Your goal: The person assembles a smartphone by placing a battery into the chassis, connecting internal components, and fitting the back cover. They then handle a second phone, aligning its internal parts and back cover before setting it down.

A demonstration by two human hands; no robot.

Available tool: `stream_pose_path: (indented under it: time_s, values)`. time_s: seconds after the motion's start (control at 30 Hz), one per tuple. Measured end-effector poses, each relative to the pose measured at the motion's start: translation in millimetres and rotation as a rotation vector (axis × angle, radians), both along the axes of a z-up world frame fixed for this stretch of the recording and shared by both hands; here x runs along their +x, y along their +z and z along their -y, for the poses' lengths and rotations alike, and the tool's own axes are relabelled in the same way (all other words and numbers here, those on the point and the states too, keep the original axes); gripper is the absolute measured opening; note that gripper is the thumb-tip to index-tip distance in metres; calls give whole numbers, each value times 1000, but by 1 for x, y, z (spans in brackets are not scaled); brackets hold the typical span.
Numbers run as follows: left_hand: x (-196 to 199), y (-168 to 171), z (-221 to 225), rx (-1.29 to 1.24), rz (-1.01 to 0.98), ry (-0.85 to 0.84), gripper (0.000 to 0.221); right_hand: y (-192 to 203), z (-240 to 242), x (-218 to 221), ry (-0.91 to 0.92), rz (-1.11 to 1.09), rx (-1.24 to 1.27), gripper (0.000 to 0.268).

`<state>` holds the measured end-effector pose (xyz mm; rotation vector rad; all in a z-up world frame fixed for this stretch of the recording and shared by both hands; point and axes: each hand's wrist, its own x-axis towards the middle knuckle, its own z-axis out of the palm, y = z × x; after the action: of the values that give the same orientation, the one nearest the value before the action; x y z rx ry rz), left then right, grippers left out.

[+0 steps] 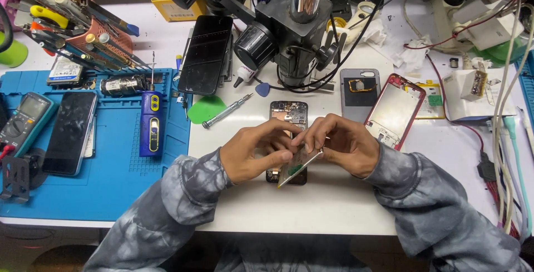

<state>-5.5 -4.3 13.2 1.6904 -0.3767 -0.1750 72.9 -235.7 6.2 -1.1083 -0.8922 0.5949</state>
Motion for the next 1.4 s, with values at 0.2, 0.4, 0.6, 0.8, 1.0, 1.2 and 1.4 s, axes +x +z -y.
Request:
stream_pose_path:
  time_s: [0.2, 0.4, 0.6, 0.8, 1.0, 1.2, 1.4]
  values:
    - [-1, -3, 0, 56, 7, -10, 60, -7, 3, 0, -12, 42, 14, 11]
    - [3, -6, -5, -65, -92, -21, 67, 8, -4, -1, -122, 218, -45, 13]
    - [9, 6, -15, -153, -126, 79, 42, 2, -4, 5, -404, 427, -237, 33]
    - [21, -27, -41, -219, -47, 247, 28, -14, 3, 6, -386, 959, -458, 16]
    - [17, -15, -31, -157, -95, 244, 26, -29, 3, 11, -433, 1140, -545, 39]
    - [14, -6, -25, -36, -96, 196, 38, -38, 5, 12, -426, 1122, -628, 48]
    - [13, 6, -30, 123, -170, 124, 41, -24, 4, 9, -344, 1086, -664, 64]
